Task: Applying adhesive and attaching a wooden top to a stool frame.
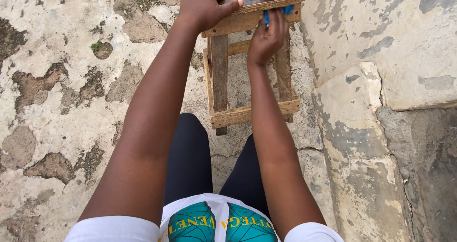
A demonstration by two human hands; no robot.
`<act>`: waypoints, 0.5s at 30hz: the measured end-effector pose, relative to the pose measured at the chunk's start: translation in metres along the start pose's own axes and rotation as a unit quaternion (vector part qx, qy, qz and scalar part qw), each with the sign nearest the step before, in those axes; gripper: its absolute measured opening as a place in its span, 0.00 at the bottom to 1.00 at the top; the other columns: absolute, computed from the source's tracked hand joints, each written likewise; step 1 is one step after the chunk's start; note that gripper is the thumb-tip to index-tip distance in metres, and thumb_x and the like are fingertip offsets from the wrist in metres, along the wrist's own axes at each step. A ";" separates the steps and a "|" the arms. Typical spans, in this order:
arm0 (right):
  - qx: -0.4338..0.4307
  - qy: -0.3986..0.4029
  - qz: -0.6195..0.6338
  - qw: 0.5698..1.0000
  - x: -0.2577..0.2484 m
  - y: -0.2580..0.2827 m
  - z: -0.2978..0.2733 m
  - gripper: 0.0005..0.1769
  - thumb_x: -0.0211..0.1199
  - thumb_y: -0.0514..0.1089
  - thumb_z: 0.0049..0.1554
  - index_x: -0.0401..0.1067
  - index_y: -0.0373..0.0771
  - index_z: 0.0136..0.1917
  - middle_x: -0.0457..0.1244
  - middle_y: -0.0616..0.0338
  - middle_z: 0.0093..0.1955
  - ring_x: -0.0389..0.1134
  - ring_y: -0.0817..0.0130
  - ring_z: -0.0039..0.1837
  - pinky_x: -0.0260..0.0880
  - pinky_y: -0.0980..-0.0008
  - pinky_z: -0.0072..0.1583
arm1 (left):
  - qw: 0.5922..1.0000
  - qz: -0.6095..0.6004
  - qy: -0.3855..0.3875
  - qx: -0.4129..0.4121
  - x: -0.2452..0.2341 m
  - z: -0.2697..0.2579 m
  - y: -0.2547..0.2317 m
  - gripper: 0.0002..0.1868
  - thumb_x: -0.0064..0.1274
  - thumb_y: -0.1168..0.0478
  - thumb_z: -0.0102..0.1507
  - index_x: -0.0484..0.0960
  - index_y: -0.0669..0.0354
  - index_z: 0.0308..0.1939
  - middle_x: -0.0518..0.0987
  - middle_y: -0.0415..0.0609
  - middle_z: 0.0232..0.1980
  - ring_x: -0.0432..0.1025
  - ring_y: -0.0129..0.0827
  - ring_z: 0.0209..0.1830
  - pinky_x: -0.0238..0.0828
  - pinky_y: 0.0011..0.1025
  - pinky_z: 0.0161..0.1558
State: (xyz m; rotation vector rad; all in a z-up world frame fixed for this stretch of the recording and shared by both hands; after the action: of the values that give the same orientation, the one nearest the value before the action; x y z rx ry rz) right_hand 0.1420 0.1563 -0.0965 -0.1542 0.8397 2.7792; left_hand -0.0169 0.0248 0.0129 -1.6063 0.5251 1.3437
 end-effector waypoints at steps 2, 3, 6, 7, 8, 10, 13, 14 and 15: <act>-0.053 0.049 0.004 0.997 -0.004 0.035 -0.017 0.16 0.67 0.34 0.60 0.76 0.40 0.62 0.68 0.56 0.65 0.67 0.55 0.69 0.72 0.59 0.68 | 1.000 -0.002 -0.027 0.008 0.015 0.012 0.008 0.50 0.27 0.15 0.61 0.66 0.37 0.77 0.64 0.42 0.79 0.55 0.39 0.79 0.41 0.64 0.74; -0.106 0.096 0.007 0.990 -0.002 0.056 -0.025 0.18 0.66 0.32 0.60 0.76 0.41 0.63 0.68 0.57 0.65 0.66 0.55 0.68 0.72 0.58 0.68 | 0.998 -0.005 -0.055 0.017 0.018 0.019 0.015 0.51 0.29 0.15 0.59 0.65 0.38 0.75 0.61 0.41 0.78 0.52 0.41 0.78 0.38 0.67 0.70; -0.140 0.155 0.018 0.978 -0.007 0.074 -0.013 0.21 0.64 0.30 0.60 0.76 0.41 0.66 0.68 0.58 0.67 0.66 0.53 0.67 0.70 0.57 0.67 | 0.999 0.008 -0.044 0.009 0.021 0.018 0.012 0.52 0.29 0.14 0.57 0.64 0.37 0.75 0.60 0.41 0.78 0.51 0.40 0.79 0.39 0.65 0.70; -0.141 0.159 0.023 0.977 -0.002 0.081 -0.018 0.21 0.64 0.30 0.60 0.76 0.41 0.66 0.68 0.58 0.67 0.66 0.53 0.67 0.70 0.57 0.67 | 0.999 0.008 -0.045 0.003 0.016 0.016 0.014 0.52 0.29 0.14 0.57 0.64 0.37 0.75 0.60 0.41 0.78 0.51 0.40 0.79 0.39 0.65 0.70; -0.114 0.142 0.016 0.983 0.000 0.085 -0.023 0.21 0.63 0.30 0.60 0.76 0.41 0.66 0.68 0.58 0.67 0.65 0.53 0.66 0.69 0.56 0.67 | 0.999 -0.004 -0.038 0.006 0.014 0.015 0.013 0.53 0.27 0.13 0.58 0.64 0.37 0.77 0.61 0.39 0.80 0.53 0.37 0.81 0.42 0.62 0.73; -0.089 0.125 0.013 0.988 0.003 0.092 -0.029 0.21 0.62 0.30 0.61 0.75 0.41 0.66 0.68 0.58 0.67 0.65 0.53 0.66 0.68 0.55 0.67 | 0.999 -0.013 -0.036 0.006 0.016 0.018 0.013 0.53 0.26 0.13 0.59 0.64 0.37 0.78 0.62 0.38 0.81 0.55 0.34 0.83 0.46 0.59 0.76; -0.127 0.155 0.034 0.979 0.006 0.100 -0.037 0.21 0.62 0.31 0.60 0.75 0.39 0.66 0.67 0.56 0.67 0.63 0.52 0.65 0.67 0.53 0.67 | 0.999 0.000 -0.042 0.013 0.022 0.019 0.016 0.53 0.27 0.13 0.56 0.64 0.35 0.76 0.60 0.39 0.79 0.51 0.39 0.80 0.39 0.65 0.72; -0.137 0.161 0.040 0.977 0.006 0.094 -0.034 0.21 0.61 0.30 0.60 0.76 0.39 0.66 0.67 0.58 0.66 0.64 0.53 0.65 0.68 0.54 0.67 | 0.999 0.001 -0.042 0.009 0.021 0.020 0.013 0.53 0.27 0.13 0.56 0.64 0.36 0.76 0.60 0.39 0.79 0.51 0.40 0.79 0.39 0.66 0.71; -0.147 0.168 0.046 0.974 0.007 0.088 -0.032 0.21 0.60 0.30 0.60 0.76 0.39 0.66 0.67 0.59 0.66 0.64 0.53 0.66 0.69 0.55 0.67 | 0.999 0.002 -0.041 0.006 0.020 0.021 0.011 0.53 0.27 0.13 0.56 0.64 0.36 0.75 0.59 0.39 0.79 0.52 0.41 0.79 0.39 0.66 0.69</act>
State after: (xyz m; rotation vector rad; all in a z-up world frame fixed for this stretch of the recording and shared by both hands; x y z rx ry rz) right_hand 0.1141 0.0689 -0.0770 -0.6687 0.5026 2.9984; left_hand -0.0301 0.0423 -0.0084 -1.5346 0.4858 1.4002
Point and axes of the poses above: each hand's wrist, its own z-axis towards the middle knuckle, its own x-axis out of the palm, y = z × x, the point moved 3 cm from there along z, towards the middle knuckle
